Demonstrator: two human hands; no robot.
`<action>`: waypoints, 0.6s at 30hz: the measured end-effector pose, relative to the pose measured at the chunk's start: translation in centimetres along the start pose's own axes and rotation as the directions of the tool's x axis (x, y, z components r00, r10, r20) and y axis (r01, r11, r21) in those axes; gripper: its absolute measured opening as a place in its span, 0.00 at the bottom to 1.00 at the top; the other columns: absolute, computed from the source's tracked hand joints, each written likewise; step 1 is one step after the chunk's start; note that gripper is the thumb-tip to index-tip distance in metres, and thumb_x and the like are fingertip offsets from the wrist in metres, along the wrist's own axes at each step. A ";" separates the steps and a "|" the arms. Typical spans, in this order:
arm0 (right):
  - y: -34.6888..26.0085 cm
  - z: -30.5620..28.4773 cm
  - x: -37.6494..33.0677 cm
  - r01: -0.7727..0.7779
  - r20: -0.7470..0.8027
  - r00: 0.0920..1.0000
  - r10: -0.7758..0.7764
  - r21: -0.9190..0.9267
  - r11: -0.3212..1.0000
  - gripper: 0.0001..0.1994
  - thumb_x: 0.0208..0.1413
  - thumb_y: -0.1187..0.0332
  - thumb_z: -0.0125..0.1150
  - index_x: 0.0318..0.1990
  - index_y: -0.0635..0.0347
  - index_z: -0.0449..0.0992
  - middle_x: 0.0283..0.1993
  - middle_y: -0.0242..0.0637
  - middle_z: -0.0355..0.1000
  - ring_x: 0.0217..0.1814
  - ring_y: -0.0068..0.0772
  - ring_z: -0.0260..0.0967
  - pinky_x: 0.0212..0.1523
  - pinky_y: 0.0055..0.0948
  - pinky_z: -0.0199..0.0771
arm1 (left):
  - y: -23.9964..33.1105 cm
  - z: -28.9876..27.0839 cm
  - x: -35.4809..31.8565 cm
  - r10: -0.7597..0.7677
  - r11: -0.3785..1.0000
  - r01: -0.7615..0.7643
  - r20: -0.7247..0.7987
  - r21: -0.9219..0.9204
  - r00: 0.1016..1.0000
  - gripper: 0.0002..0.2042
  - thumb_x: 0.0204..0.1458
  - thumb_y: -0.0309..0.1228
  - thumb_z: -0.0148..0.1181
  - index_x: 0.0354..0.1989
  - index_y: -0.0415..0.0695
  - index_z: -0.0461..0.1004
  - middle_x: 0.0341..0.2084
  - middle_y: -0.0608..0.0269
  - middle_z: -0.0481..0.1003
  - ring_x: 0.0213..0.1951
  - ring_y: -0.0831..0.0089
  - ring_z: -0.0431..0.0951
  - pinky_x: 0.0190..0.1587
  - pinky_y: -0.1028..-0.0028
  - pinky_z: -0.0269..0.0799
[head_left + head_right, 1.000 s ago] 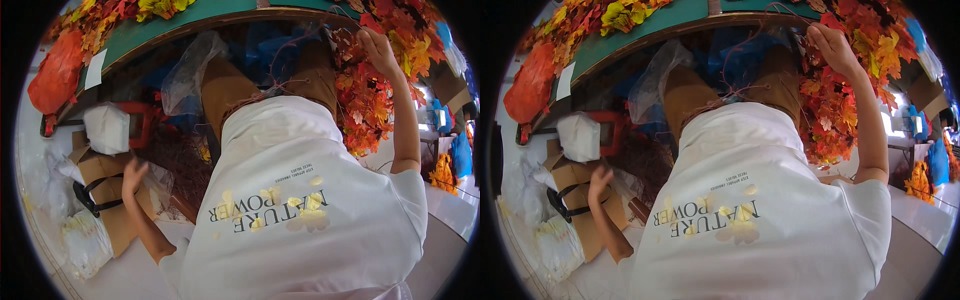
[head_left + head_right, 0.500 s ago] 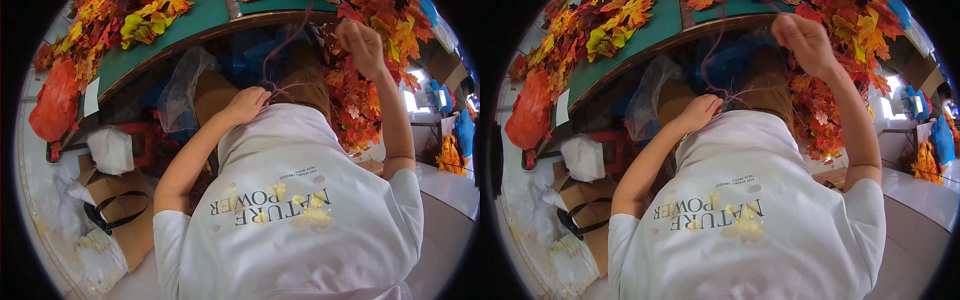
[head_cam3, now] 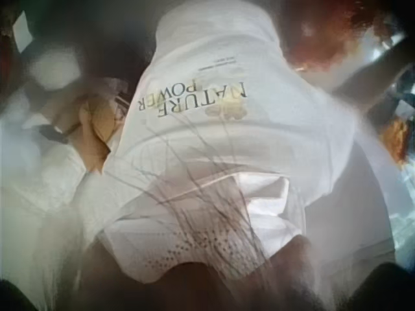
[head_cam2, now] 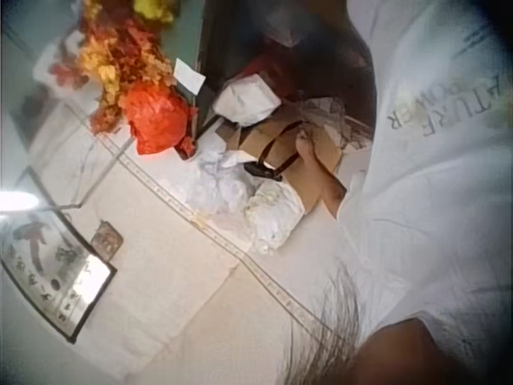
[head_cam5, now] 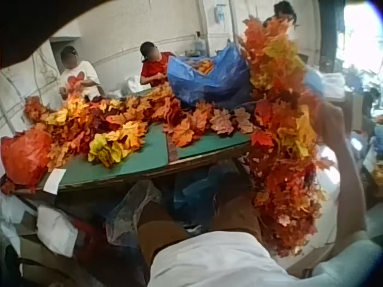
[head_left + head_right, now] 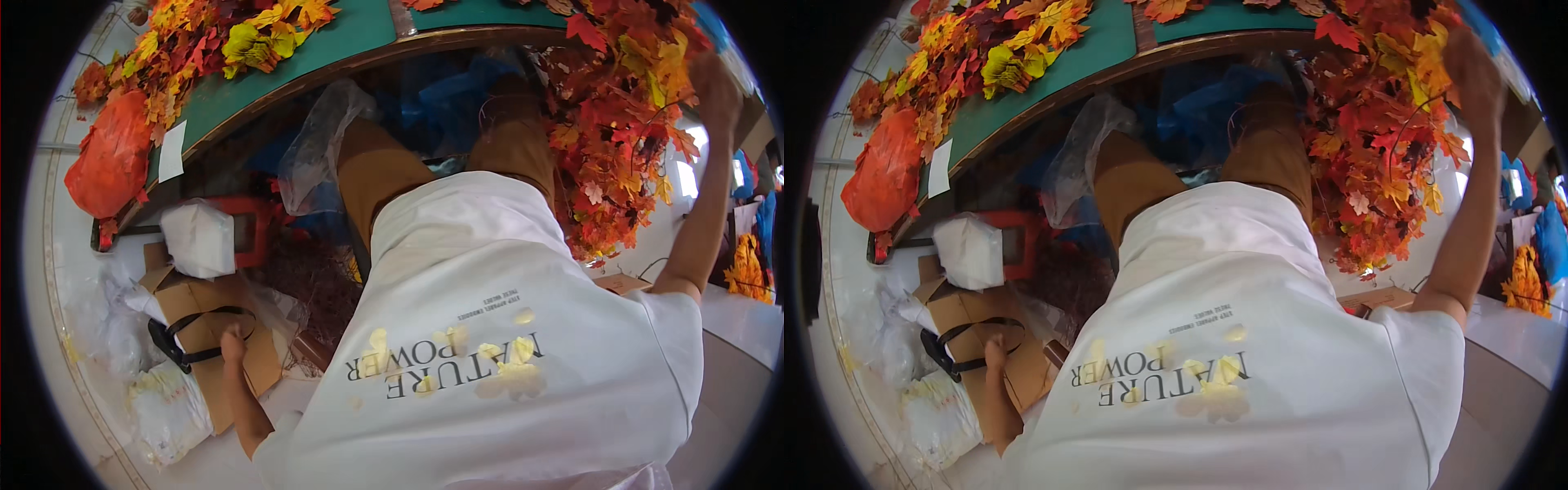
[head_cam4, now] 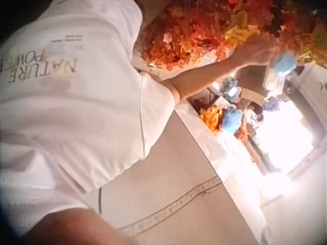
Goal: Assembling artificial maple leaves by attaching individual leaves onto plastic stem structures.
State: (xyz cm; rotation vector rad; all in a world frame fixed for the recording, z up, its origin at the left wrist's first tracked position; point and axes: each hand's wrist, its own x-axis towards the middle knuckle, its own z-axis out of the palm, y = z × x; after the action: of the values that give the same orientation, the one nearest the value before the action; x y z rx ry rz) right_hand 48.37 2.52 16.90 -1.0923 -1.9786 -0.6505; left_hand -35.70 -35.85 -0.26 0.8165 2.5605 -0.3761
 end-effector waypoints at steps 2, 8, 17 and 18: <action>-4.0 2.3 1.6 -0.397 0.250 0.915 0.316 0.695 0.599 0.16 0.64 0.59 0.41 0.38 0.62 0.70 0.31 0.28 0.65 0.30 0.17 0.59 0.32 0.19 0.61 | -8.0 5.9 4.0 0.411 0.856 -0.443 0.168 0.266 0.896 0.16 0.47 0.38 0.60 0.39 0.39 0.74 0.36 0.43 0.74 0.40 0.54 0.75 0.42 0.64 0.71; -15.7 5.4 8.6 -0.219 0.268 0.962 -0.048 0.867 0.448 0.21 0.65 0.55 0.37 0.23 0.58 0.64 0.19 0.25 0.57 0.19 0.15 0.48 0.20 0.18 0.51 | 14.5 2.6 -2.3 0.846 0.524 -0.842 -0.035 -0.129 0.532 0.19 0.44 0.27 0.63 0.47 0.39 0.71 0.43 0.46 0.71 0.43 0.54 0.74 0.44 0.70 0.71; -30.9 10.6 8.1 -0.392 0.348 0.778 -0.523 0.920 0.028 0.20 0.63 0.57 0.43 0.53 0.65 0.62 0.47 0.41 0.66 0.49 0.29 0.64 0.52 0.30 0.64 | 42.5 -8.2 -12.9 0.765 -0.373 -0.764 -0.640 -0.527 0.067 0.35 0.46 0.28 0.63 0.61 0.41 0.51 0.54 0.56 0.61 0.55 0.66 0.65 0.55 0.68 0.61; -31.5 11.7 7.7 -0.041 0.135 0.879 -0.457 0.977 0.209 0.20 0.63 0.58 0.44 0.55 0.62 0.61 0.50 0.43 0.64 0.49 0.32 0.65 0.52 0.30 0.64 | 43.7 -8.2 -13.1 0.732 -0.441 -0.735 -0.680 -0.515 0.038 0.31 0.48 0.29 0.63 0.59 0.40 0.54 0.52 0.57 0.64 0.54 0.67 0.66 0.53 0.67 0.63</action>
State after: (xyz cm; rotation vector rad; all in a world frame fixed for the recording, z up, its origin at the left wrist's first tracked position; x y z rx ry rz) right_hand 14.21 -1.16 14.43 -0.0779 -2.2617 0.8215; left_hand -2.39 -4.56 7.55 1.7921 0.9077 1.3663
